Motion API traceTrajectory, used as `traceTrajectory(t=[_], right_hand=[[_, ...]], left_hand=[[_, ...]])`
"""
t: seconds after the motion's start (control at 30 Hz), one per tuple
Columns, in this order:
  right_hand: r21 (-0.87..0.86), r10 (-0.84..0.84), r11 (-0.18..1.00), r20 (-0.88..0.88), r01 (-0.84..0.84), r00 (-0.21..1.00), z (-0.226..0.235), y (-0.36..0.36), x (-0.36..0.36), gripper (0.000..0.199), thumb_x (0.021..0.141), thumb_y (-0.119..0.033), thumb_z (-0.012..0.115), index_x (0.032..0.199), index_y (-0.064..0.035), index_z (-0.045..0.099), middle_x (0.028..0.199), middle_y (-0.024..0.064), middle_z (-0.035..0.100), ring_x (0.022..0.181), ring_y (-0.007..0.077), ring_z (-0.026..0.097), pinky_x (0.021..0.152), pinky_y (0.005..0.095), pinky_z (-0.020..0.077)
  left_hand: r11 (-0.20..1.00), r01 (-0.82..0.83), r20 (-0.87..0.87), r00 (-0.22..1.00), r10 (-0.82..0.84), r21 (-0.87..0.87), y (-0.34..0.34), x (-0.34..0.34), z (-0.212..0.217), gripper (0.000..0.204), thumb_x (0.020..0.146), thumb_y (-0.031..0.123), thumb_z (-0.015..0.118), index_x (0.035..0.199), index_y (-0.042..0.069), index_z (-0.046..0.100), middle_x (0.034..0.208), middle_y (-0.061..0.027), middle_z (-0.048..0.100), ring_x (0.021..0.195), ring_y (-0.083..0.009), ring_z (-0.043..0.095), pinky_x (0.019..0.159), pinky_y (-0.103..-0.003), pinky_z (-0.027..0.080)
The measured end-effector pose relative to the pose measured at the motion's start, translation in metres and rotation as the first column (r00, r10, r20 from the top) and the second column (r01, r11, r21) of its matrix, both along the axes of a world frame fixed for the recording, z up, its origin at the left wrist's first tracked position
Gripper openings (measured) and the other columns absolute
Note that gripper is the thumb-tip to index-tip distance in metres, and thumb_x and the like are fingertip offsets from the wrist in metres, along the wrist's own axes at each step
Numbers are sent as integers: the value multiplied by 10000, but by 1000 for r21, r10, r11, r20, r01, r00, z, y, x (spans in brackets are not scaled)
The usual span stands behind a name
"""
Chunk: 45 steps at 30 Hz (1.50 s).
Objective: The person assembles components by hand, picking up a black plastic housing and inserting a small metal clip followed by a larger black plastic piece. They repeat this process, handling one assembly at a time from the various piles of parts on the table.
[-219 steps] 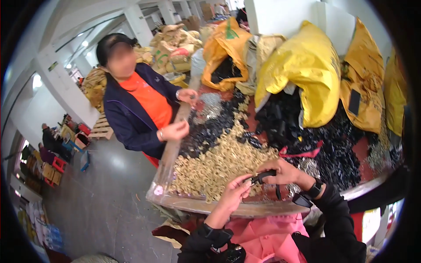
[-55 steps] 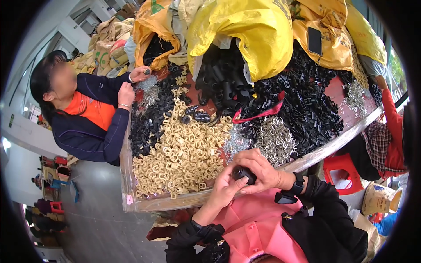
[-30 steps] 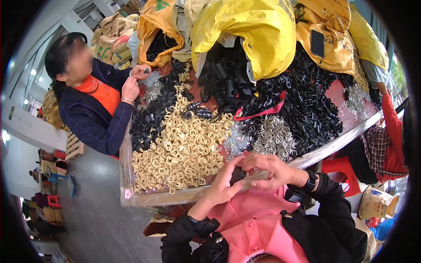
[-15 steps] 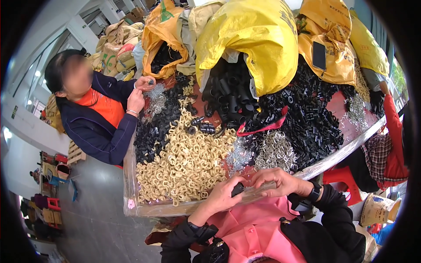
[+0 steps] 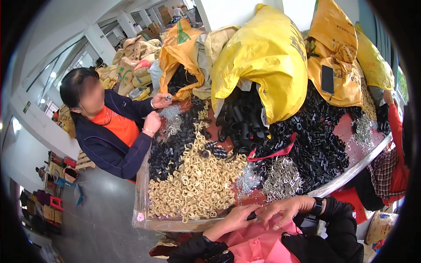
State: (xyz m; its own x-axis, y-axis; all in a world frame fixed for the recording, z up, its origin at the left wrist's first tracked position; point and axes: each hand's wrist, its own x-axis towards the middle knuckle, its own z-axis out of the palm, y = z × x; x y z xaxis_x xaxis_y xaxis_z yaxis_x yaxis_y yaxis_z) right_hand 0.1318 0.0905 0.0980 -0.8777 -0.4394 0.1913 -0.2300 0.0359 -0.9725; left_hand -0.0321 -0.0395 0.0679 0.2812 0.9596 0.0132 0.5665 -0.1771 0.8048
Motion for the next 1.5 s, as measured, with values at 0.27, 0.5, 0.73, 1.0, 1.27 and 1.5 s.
traceTrajectory(t=[0.27,0.5,0.73,1.0,1.27,1.5], right_hand=[[14,-78,997,339,77,937,-5,1,1,200,810,-218,581,858,-24,582,831,80,550,903,217,449,795,358,342],[54,-23,998,143,16,989,-6,15,-5,197,810,-200,581,879,-16,577,904,93,551,946,224,469,847,368,336],[36,13,999,133,-18,991,-13,22,-16,252,819,-197,566,985,-8,545,975,98,539,987,226,471,869,357,333],[-151,71,988,339,-21,938,5,30,-30,298,847,-178,526,1076,12,511,1064,104,536,1017,192,482,868,301,370],[-93,35,996,290,-8,957,-37,14,-5,392,850,-228,521,1152,17,465,1154,109,498,1101,189,432,944,304,312],[-267,62,964,300,22,952,-33,14,-10,380,876,-228,475,1156,28,455,1218,125,442,1165,211,374,983,328,260]], left_hand=[[999,-2,-109,994,-4,-51,9,0,0,399,715,229,606,1038,54,450,917,-157,570,821,-339,564,659,-403,459],[977,69,-41,996,-79,-204,21,-8,11,390,704,292,622,920,32,430,792,-192,571,764,-377,559,626,-432,442],[945,82,-40,994,-100,-315,24,-19,13,417,703,293,621,962,30,428,827,-210,568,771,-386,554,635,-435,445],[1000,17,101,995,-15,-18,24,-17,-7,451,695,309,629,997,9,479,901,-211,562,819,-359,560,692,-400,458],[873,277,292,942,-165,-400,21,-22,21,430,729,336,593,972,-4,489,858,-177,569,812,-281,566,691,-360,437],[815,310,387,915,-116,-489,19,-33,22,325,799,283,500,921,-17,473,816,-140,560,750,-235,541,654,-341,410]])
